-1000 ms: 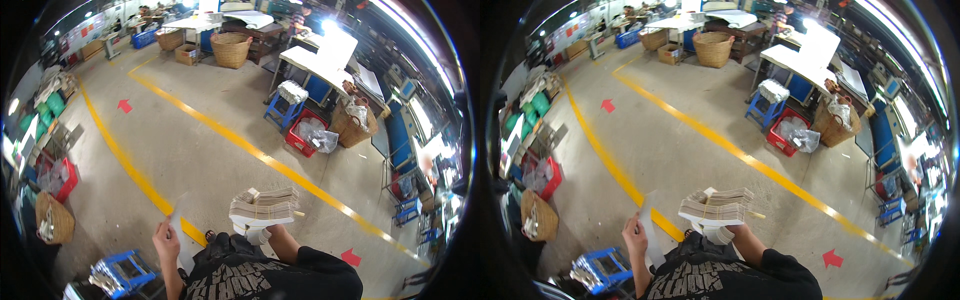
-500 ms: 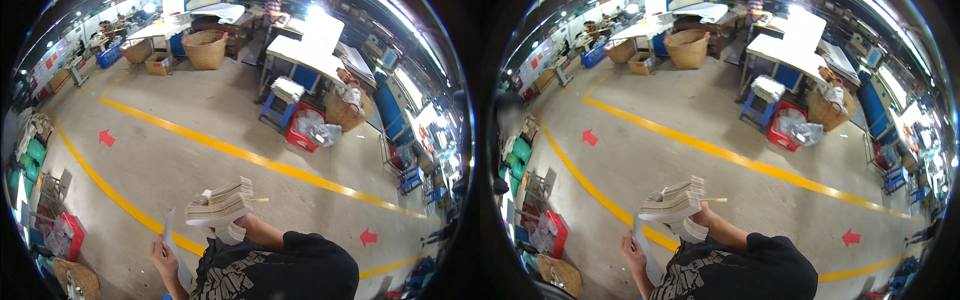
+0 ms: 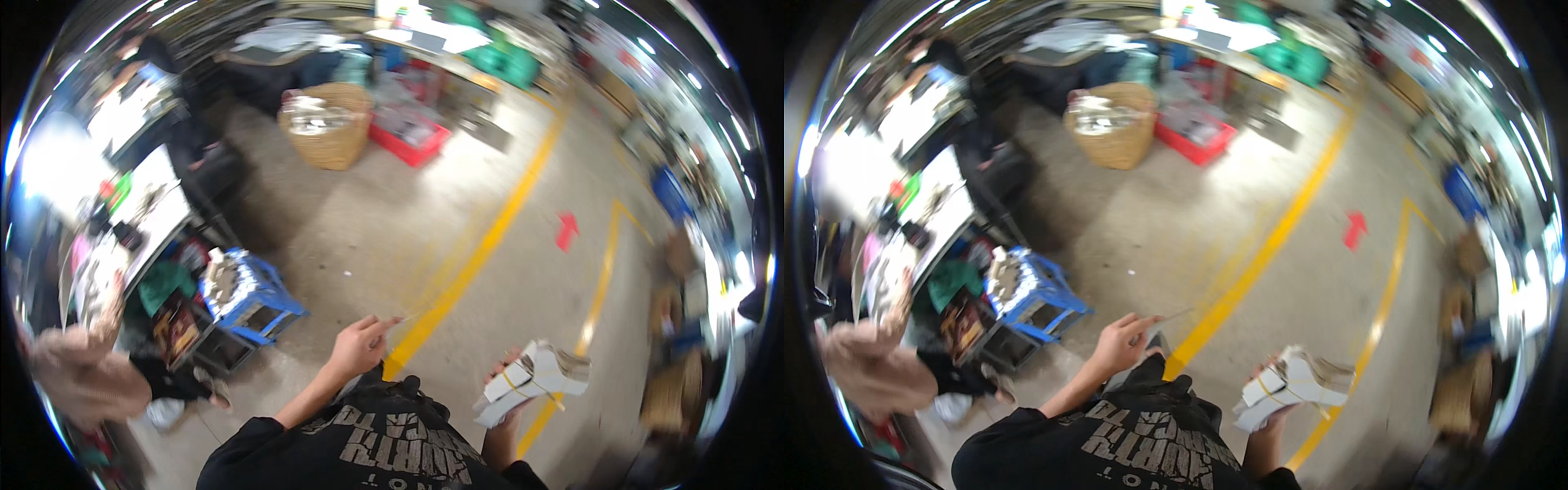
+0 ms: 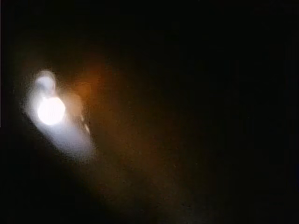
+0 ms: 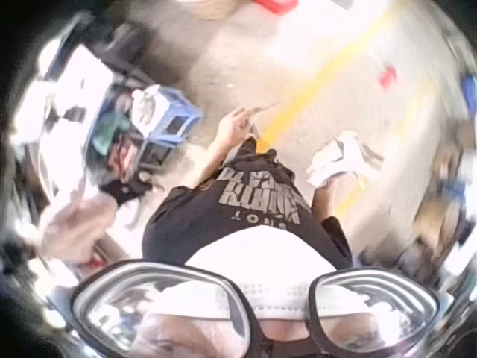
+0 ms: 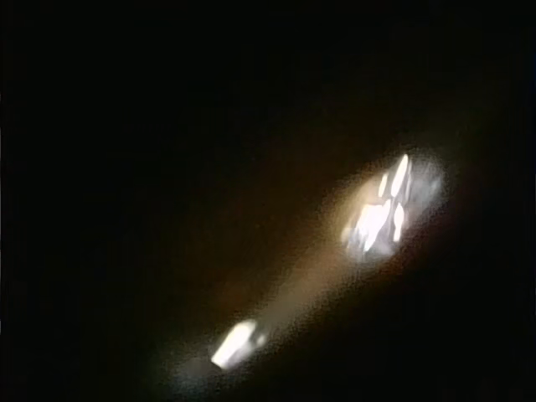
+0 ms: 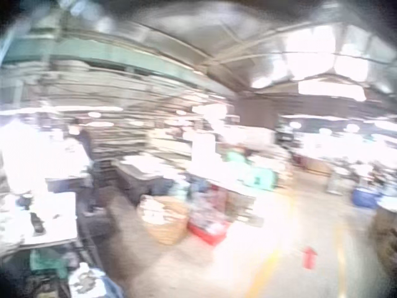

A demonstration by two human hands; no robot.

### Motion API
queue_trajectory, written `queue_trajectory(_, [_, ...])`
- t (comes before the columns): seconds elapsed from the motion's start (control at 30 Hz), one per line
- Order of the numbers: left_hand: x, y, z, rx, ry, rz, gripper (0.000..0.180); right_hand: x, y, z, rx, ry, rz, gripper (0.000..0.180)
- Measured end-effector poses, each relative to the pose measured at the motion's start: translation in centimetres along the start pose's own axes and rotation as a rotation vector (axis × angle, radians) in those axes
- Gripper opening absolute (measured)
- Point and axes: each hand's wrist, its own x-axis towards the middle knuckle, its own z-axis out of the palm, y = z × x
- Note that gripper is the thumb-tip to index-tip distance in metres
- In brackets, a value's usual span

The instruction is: The person walks through a factory floor, picks up small white parts and a paper sheet, writes on the paper with a pencil, and then places the parts into a plastic bag. The person then walks back to the starting area.

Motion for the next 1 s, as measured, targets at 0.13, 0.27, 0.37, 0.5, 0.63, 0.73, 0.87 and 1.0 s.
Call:
queue_trajectory(0.13, [6.2, -6.8, -5.8, 0.056, 0.271, 0.002, 0.046, 15.2, 6.5, -0.2, 0.263, -0.065, 0.225, 0.061])
queue_trajectory(0.27, [11.7, -10.4, -9.9, 0.091, 0.41, -0.077, 0.047, 26.9, 11.2, 0.7, 0.445, 0.027, 0.36, 0.059])
queue_trajectory(0.37, [15.6, -13.1, -11.8, 0.089, 0.475, -0.155, 0.048, 34.6, 14.1, -0.1, 0.443, -0.115, 0.469, 0.059])
queue_trajectory(0.5, [21.9, -17.7, -13.7, 0.137, 0.615, -0.194, 0.049, 46.0, 17.8, -2.8, 0.35, -0.055, 0.584, 0.068])
queue_trajectory(0.63, [28.2, -21.4, -15.5, 0.211, 0.723, -0.324, 0.05, 58.8, 21.4, -3.9, 0.173, -0.072, 0.769, 0.069])
queue_trajectory(0.73, [32.7, -23.0, -17.4, 0.136, 0.87, -0.4, 0.05, 67.8, 25.1, -2.4, 0.121, -0.069, 0.911, 0.066])
queue_trajectory(0.87, [36.4, -25.8, -19.7, 0.113, 0.984, -0.504, 0.051, 77.1, 31.4, 0.8, 0.069, -0.09, 1.078, 0.061])
queue_trajectory(1.0, [38.4, -30.5, -22.5, 0.028, 1.127, -0.575, 0.049, 83.6, 39.5, 4.2, 0.066, -0.141, 1.183, 0.058])
